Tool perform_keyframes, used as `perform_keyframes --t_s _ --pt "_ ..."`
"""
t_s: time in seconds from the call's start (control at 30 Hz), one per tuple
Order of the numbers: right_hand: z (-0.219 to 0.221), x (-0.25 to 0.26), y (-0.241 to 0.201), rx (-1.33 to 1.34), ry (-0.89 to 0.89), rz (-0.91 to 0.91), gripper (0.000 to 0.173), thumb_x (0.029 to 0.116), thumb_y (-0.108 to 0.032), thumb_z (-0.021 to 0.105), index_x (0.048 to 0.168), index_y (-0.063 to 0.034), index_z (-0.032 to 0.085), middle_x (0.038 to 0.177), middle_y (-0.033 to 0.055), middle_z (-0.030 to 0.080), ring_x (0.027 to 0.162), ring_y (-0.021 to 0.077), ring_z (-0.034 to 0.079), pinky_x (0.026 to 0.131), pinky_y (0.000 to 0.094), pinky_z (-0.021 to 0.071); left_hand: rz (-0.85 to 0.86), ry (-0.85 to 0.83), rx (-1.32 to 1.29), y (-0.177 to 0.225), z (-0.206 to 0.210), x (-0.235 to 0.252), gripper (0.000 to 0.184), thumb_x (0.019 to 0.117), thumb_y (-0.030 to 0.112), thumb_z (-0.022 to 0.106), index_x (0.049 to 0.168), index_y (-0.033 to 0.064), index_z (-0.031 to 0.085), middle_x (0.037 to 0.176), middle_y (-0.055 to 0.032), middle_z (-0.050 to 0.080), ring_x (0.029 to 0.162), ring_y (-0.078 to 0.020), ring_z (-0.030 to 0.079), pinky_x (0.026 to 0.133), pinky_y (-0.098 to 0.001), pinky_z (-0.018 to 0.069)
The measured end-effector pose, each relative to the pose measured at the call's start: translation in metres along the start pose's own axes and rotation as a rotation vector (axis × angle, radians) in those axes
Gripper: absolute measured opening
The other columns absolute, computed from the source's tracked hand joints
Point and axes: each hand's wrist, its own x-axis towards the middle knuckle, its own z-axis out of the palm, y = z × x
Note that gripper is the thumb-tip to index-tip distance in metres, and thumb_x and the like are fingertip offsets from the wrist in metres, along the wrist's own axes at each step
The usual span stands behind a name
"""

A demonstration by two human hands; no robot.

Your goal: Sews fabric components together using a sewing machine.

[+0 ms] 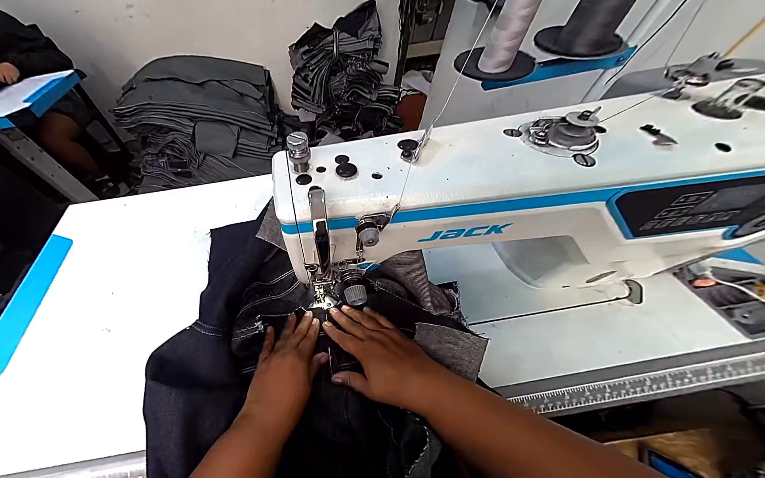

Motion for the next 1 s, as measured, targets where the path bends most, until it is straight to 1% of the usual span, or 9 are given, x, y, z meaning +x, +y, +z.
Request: perform_keyframes --t_s 0.03,0.07,0.13,0.27,0.4,0.57,0.7,0.9,1.0 --pt "0.002 0.001 0.0 -0.008 0.006 -0.002 0.072 0.1048 -0.052 0.049 0.163 -0.0138 0.031 0.172 0.0075 0.021 0.161 0.0215 0.009 0.129 0.0474 -0.0009 -0.041 -0.089 -0.004 -0.001 -0.007 0.001 0.06 0.1085 0.043 0.046 0.16 0.0141 0.037 0.169 -0.0008 0.029 0.159 -0.0246 0.016 0.128 -0.0535 0.0084" --pt "0.001 0.001 0.001 -0.016 0.007 -0.001 0.072 0.1045 -0.054 0.049 0.163 -0.0145 0.032 0.172 0.0076 0.021 0.161 0.0213 0.008 0.129 0.0479 -0.0025 -0.075 -0.166 -0.003 -0.001 -0.014 0.004 0.065 0.1071 0.048 0.046 0.163 0.0189 0.03 0.172 0.0016 0.022 0.16 -0.025 0.01 0.128 -0.0542 0.0048" --pt "-0.003 0.004 0.002 -0.012 0.003 0.015 0.072 0.1037 -0.055 0.05 0.163 -0.0169 0.033 0.172 0.0078 0.021 0.161 0.0208 0.008 0.129 0.0471 -0.0023 -0.114 -0.252 0.014 -0.001 -0.026 0.011 0.071 0.1054 0.052 0.047 0.166 0.0253 0.021 0.173 0.0013 0.014 0.161 -0.0277 0.003 0.127 -0.0555 0.0013" --pt "-0.006 0.012 0.009 0.062 0.08 0.025 0.071 0.0991 -0.052 0.062 0.158 -0.0168 0.044 0.168 0.0105 0.031 0.159 0.0228 0.017 0.13 0.0452 0.0048 -0.108 -0.231 0.037 -0.003 -0.029 0.022 0.071 0.1046 0.053 0.049 0.165 0.026 0.023 0.173 -0.0005 0.017 0.161 -0.0282 0.002 0.127 -0.056 0.0008" --pt "-0.01 0.019 0.014 0.065 0.118 0.016 0.07 0.0968 -0.05 0.067 0.155 -0.0164 0.047 0.166 0.0109 0.035 0.158 0.0239 0.021 0.13 0.0447 0.0059 -0.102 -0.199 0.04 -0.003 -0.03 0.029 0.072 0.104 0.051 0.051 0.165 0.0238 0.024 0.172 -0.0018 0.02 0.161 -0.0288 0.003 0.127 -0.0563 0.0012" --pt "-0.009 0.023 0.017 0.01 0.136 -0.014 0.071 0.0959 -0.053 0.066 0.155 -0.0175 0.048 0.165 0.0116 0.038 0.158 0.025 0.022 0.129 0.0453 0.0082 -0.116 -0.192 0.041 -0.004 -0.03 0.031 0.072 0.1041 0.052 0.05 0.165 0.0245 0.024 0.172 -0.0012 0.021 0.161 -0.0288 0.004 0.127 -0.0574 0.0019" --pt "-0.01 0.025 0.019 -0.001 0.159 -0.043 0.07 0.0957 -0.051 0.067 0.154 -0.0164 0.049 0.164 0.0117 0.04 0.157 0.026 0.025 0.129 0.0466 0.0094 -0.12 -0.177 0.052 -0.004 -0.029 0.034 0.074 0.1034 0.053 0.05 0.165 0.0239 0.023 0.172 -0.0013 0.02 0.16 -0.0298 0.005 0.126 -0.0581 0.0031" --pt "-0.012 0.027 0.019 0.029 0.148 -0.037 0.07 0.0966 -0.049 0.067 0.155 -0.0163 0.048 0.165 0.011 0.038 0.158 0.0243 0.023 0.129 0.0452 0.0073 -0.117 -0.178 0.036 -0.005 -0.032 0.034 0.073 0.1042 0.051 0.051 0.165 0.0228 0.023 0.172 -0.0035 0.02 0.16 -0.0297 0.005 0.127 -0.057 0.0018" --pt "-0.014 0.027 0.019 0.058 0.16 -0.022 0.07 0.0953 -0.047 0.07 0.154 -0.0142 0.05 0.163 0.0091 0.041 0.157 0.0232 0.025 0.13 0.0442 0.0081 -0.115 -0.189 0.048 -0.005 -0.033 0.037 0.073 0.104 0.052 0.051 0.165 0.0229 0.024 0.172 -0.0036 0.02 0.16 -0.0301 0.004 0.127 -0.057 0.0021"
